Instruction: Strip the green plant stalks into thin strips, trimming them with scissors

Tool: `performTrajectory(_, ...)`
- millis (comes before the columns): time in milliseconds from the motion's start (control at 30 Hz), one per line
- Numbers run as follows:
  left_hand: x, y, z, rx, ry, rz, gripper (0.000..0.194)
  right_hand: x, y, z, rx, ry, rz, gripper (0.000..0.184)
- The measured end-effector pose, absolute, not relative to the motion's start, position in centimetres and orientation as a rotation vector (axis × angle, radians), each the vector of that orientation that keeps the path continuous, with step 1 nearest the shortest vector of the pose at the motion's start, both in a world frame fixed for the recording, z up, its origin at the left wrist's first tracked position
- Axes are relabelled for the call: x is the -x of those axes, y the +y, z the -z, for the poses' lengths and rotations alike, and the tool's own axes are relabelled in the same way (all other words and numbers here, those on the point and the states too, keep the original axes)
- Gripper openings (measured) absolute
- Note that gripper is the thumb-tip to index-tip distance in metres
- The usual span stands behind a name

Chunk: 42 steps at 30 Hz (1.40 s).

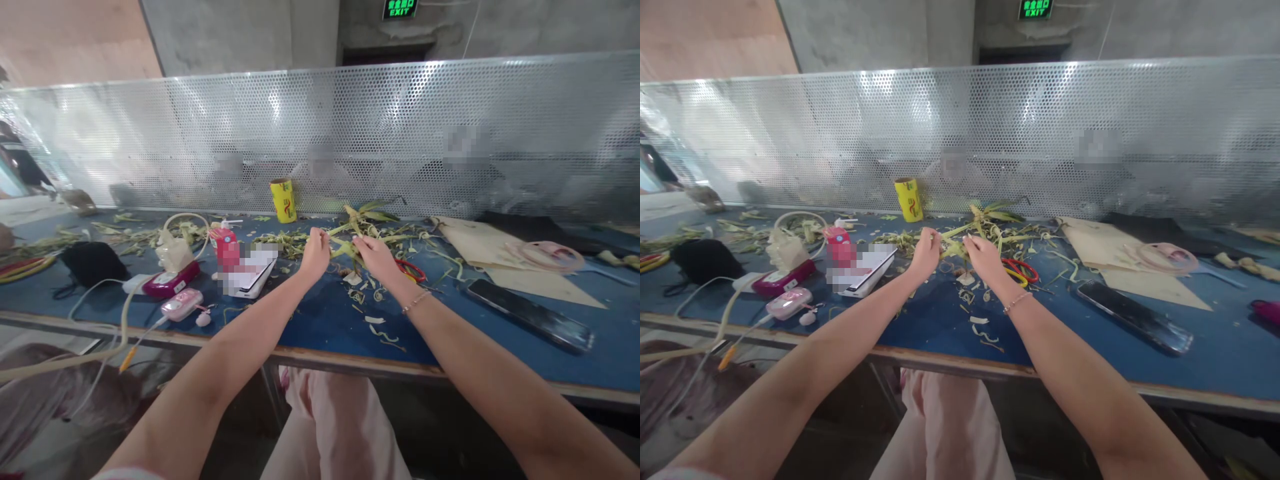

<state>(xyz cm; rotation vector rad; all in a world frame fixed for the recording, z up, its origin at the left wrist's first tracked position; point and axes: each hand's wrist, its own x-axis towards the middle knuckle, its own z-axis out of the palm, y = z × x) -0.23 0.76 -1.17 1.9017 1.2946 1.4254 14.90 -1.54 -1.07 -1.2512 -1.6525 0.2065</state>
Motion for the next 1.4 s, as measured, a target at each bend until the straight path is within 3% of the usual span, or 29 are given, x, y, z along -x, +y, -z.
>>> performTrajectory(233,-0.6,1.0,0.9,-1.592,1.232,-1.25,0.017,-15.3,-1.3,1.2,1.179,-1.616,-0.124,0.038)
performTrajectory(433,-0.1,1.3,0.6,-1.621,1.303,-1.232,0.037,-15.4,-1.6,0.9,1.131,-1.615,-0.042,0.035)
performTrajectory(667,-0.2,0.6,0.4,-1.88,1.32,-0.977,0.06,-15.1,-2.1,0.5,1.069,-1.608,-0.041,0.037)
performTrajectory(933,-0.8,-0.2,-0.4,-1.779,1.171,-1.224,0.021,-14.0,-2.1,1.2,0.937,-1.857,-0.028,0.042)
performTrajectory(1400,-0.3,0.2,-0.2,-1.607,1.29,-1.536,0.025,-12.4,-2.7,1.2,0.9,-1.805,-0.252,0.036)
